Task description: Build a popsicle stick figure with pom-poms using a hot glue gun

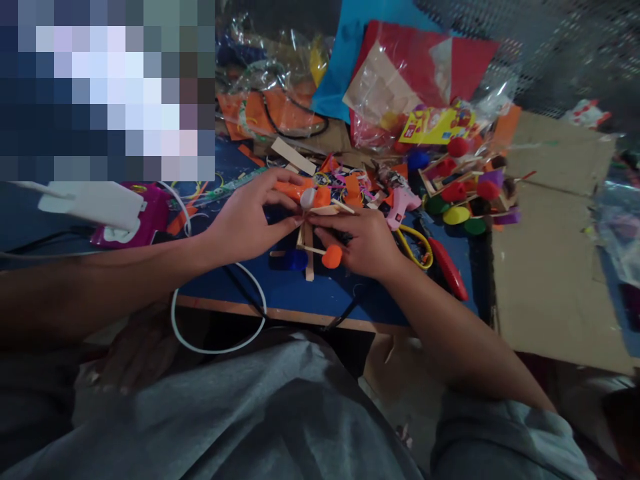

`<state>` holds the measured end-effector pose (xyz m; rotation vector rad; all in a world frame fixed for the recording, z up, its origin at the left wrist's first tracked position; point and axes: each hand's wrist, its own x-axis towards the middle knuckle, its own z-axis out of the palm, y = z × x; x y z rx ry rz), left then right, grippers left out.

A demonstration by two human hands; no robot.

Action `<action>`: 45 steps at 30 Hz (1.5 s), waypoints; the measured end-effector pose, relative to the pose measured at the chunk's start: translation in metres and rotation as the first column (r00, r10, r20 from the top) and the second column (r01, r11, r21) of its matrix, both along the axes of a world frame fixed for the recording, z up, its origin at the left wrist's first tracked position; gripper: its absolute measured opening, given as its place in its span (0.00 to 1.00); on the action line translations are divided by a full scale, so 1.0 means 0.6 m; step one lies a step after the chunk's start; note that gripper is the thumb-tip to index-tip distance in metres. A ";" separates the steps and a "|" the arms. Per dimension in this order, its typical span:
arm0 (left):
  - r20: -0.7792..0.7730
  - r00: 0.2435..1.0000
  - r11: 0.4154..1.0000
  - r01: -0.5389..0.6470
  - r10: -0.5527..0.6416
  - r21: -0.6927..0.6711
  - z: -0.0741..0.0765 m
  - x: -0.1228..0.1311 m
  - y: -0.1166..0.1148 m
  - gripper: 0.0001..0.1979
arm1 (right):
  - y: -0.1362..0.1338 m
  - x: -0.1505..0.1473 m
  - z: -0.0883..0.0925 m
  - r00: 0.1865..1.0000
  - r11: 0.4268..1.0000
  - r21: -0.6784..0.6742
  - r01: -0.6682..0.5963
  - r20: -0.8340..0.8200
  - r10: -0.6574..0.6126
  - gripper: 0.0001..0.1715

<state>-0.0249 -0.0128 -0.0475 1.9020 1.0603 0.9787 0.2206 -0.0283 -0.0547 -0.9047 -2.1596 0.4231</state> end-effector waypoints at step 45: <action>0.681 0.682 0.695 0.354 0.265 -0.626 0.033 0.023 -0.019 0.27 | -0.010 -0.011 0.011 0.993 0.968 0.250 0.033 -0.121 -0.002 0.23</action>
